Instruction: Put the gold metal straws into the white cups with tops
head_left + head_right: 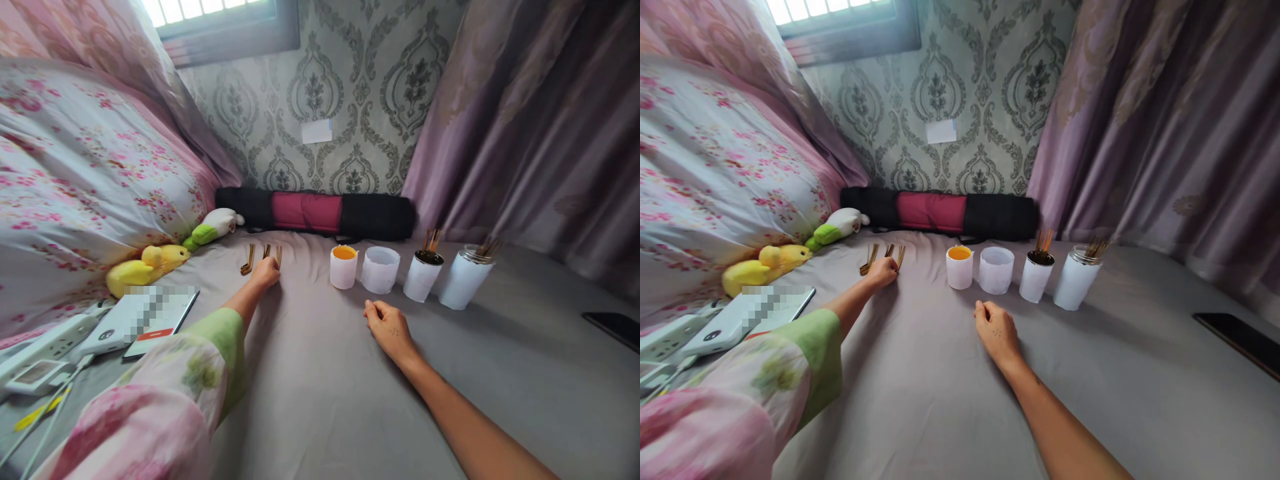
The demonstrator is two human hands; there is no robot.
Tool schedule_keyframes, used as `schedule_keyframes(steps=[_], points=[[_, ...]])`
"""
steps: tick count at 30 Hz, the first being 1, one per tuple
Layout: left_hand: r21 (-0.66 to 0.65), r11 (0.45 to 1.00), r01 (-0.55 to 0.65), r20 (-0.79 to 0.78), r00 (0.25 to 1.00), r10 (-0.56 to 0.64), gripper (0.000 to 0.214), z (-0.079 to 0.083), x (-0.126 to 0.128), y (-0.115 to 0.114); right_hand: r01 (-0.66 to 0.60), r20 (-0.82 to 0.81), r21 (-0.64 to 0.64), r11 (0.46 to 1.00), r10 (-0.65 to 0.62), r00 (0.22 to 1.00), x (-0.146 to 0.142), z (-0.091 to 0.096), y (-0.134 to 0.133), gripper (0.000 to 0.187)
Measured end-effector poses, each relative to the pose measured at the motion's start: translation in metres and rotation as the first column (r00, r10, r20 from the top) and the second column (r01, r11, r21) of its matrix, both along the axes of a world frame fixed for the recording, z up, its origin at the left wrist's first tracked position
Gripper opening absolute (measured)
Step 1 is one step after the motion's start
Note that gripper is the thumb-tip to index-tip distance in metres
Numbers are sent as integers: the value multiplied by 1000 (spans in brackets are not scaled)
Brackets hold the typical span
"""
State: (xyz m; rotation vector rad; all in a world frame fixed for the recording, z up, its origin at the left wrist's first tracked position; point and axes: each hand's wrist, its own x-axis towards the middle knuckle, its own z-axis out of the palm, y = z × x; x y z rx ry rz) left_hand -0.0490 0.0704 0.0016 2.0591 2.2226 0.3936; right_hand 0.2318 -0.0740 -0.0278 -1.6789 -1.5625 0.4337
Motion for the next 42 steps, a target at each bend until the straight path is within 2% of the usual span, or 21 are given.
schedule_keyframes(steps=[17, 42], points=[[9, 1000, 11, -12, 1000, -11, 23, 1, -1, -2, 7, 5, 1, 1000, -7, 1000, 0, -2, 1, 40], [-27, 999, -47, 30, 998, 48, 19, 3, 2, -1, 9, 10, -14, 1000, -9, 1000, 0, 0, 0, 41]])
